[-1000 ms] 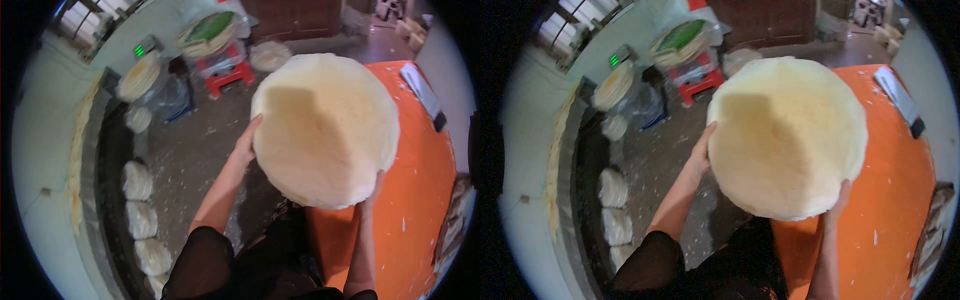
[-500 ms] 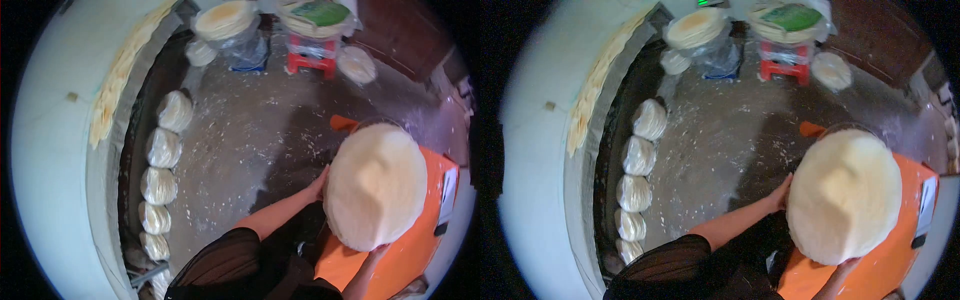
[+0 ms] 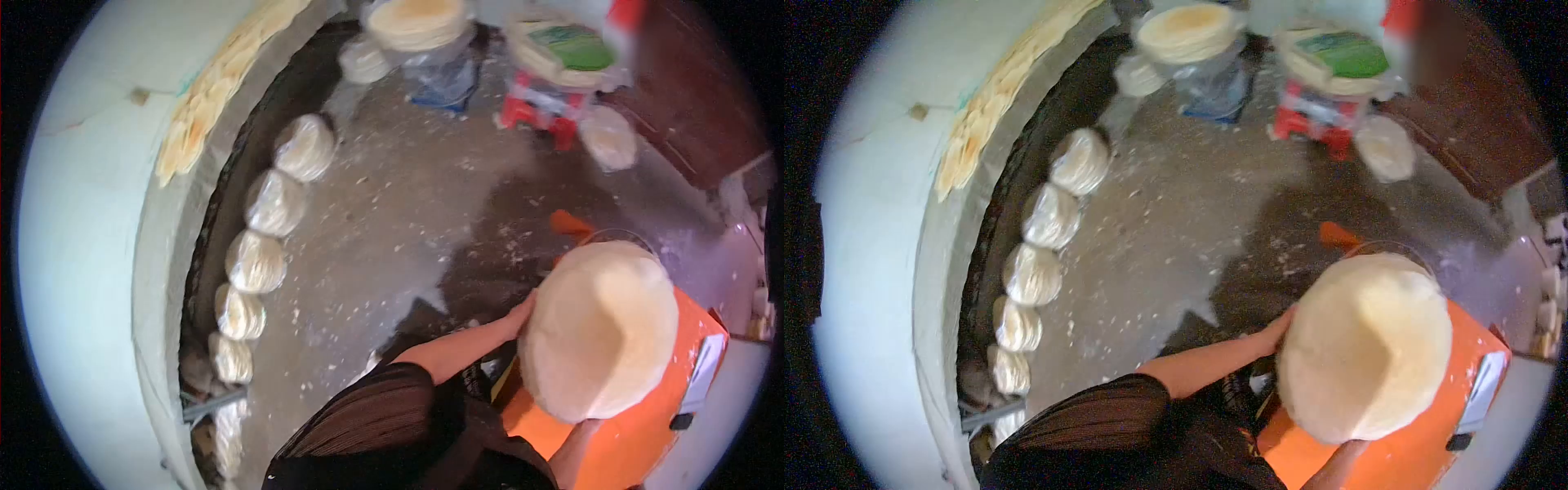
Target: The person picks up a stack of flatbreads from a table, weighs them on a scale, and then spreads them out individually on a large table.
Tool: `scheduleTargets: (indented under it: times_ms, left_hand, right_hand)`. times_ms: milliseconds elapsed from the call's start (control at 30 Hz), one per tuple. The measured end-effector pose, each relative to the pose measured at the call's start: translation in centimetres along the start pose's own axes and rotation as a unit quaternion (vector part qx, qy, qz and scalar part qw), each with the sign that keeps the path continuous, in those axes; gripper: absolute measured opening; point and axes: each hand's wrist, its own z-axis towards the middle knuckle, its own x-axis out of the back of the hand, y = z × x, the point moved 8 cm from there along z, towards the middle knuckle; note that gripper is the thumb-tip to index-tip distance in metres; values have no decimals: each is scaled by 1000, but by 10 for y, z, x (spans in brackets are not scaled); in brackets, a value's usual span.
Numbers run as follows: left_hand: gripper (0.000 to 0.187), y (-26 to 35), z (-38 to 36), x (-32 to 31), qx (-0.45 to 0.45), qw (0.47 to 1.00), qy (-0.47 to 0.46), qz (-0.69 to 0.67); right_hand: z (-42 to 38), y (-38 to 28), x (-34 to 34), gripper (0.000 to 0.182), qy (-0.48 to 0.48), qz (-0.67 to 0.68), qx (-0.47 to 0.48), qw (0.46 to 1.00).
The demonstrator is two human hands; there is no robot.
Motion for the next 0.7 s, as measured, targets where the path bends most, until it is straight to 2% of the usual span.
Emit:
scheduleTargets:
  times_ms: [33, 67, 100, 133, 167, 200, 233, 300, 333, 367, 400, 433, 467, 500, 533, 600, 667, 700]
  left_hand:
    - [70, 18, -17, -17, -45, 998, -38, 12]
    - [64, 38, -50, -51, -41, 994, -77, -59]
    - [62, 12, 7, -19, -63, 989, -122, -52]
    - [58, 26, -23, -37, -56, 994, -87, -39]
    - [54, 31, -25, -46, -55, 992, -102, -52]
    - [54, 37, -40, -61, -41, 993, -101, -47]
    - [53, 42, -54, -73, -30, 994, -98, -45]
    - [54, 34, -41, -57, -38, 994, -91, -35]
    - [54, 35, -41, -54, -46, 995, -86, -32]
    - [53, 34, -41, -53, -34, 994, -93, -39]
    - [52, 36, -44, -57, -21, 994, -99, -44]
    - [51, 38, -48, -64, -8, 993, -106, -50]
    - [51, 41, -52, -68, -2, 995, -88, -41]
    - [51, 44, -62, -75, 7, 997, -69, -30]
    - [51, 47, -70, -81, 20, 998, -51, -15]
    - [52, 73, -97, -108, -108, 973, -129, 158]
    - [54, 65, -98, -104, -58, 975, -145, 158]
    - [56, 53, -84, -90, 38, 990, -107, 81]
  right_hand:
    - [-3, -1, 5, 42, -1, 12, 4, 1000]
    - [-5, -2, 10, 42, 1, 25, 9, 1000]
    - [-7, -3, 16, 42, 1, 40, 15, 999]
    - [-8, -3, 25, 42, 7, 51, 25, 998]
    - [-12, -2, 35, 41, 19, 60, 31, 998]
    - [-3, -3, 60, 37, 31, 57, 91, 994]
    - [-10, 4, 73, 37, 54, 51, 56, 996]
    - [-32, 18, 75, 37, 90, 31, -25, 995]
    - [-53, 32, 34, 37, -157, 65, -102, 980]
    - [-63, 46, 49, 38, -9, 33, -111, 993]
    - [-112, 49, 5, 39, 139, 1, -122, 983]
    - [-103, 76, 2, 40, -28, 82, -159, 983]
    - [-104, 99, -3, 41, -193, 139, -206, 949]
    - [-117, 113, -10, 42, -351, 202, -231, 885]
    - [-115, 124, -19, 44, -270, 219, -250, 904]
    - [-125, 130, -69, 47, -190, 268, -246, 912]
    - [-131, 126, -89, 50, -127, 279, -168, 937]
    - [-131, 123, -86, 52, -57, 257, -116, 958]
